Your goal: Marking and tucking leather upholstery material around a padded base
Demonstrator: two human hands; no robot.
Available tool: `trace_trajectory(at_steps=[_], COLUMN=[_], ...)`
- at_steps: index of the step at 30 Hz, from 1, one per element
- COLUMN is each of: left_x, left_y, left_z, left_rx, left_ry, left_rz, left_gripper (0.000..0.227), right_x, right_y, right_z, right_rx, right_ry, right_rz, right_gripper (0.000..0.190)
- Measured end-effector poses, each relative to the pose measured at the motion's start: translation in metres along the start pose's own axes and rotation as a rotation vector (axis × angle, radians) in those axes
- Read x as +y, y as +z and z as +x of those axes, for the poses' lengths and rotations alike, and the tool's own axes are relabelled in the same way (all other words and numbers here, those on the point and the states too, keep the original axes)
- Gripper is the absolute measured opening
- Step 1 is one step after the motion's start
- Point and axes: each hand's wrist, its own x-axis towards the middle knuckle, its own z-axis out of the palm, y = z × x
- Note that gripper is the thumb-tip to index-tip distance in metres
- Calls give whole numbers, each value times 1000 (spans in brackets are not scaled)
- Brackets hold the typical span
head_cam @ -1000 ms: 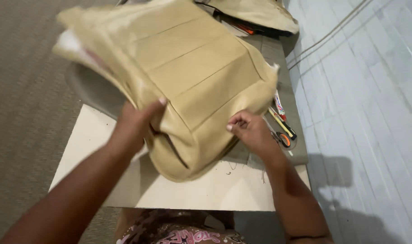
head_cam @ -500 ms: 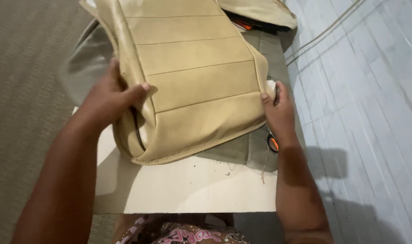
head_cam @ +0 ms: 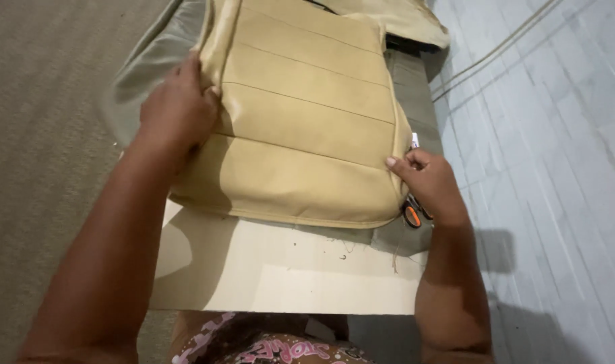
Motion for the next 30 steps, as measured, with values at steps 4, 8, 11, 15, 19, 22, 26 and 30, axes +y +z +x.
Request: trace_trajectory(at_steps=[4,8,11,15,19,22,26,30], left_x=[8,47,59,36,29,31,27,28], left_y=[22,42,60,82,82,81,89,127], left_z=[-20,-64,-70,-63,-62,-66,-71,-76], left_rx=[355,213,15,132,185,103,236,381], left_ry=[155,639,786,880,983,1005,1126,1132], left_rz=[191,254,444,355,347,366,500,193], left_gripper=[67,93,105,104,109,105,83,45], right_x=[-9,-29,-18,-24,-40,-41,-40,-33], right_y=[14,31,40,58,62,61,65,72], right_z=[-4,-17,-18,-22,-37,-41,-40,-39], right_rx=[363,153,-57,8,-19,-26,34,83], right_ry=[-347,-864,-789,-826,-860,-874,-889,-877], right_rz=[-109,5,-442,-623,-640,-595,-539,-584], right_gripper=[34,82,103,82,65,59,44,41])
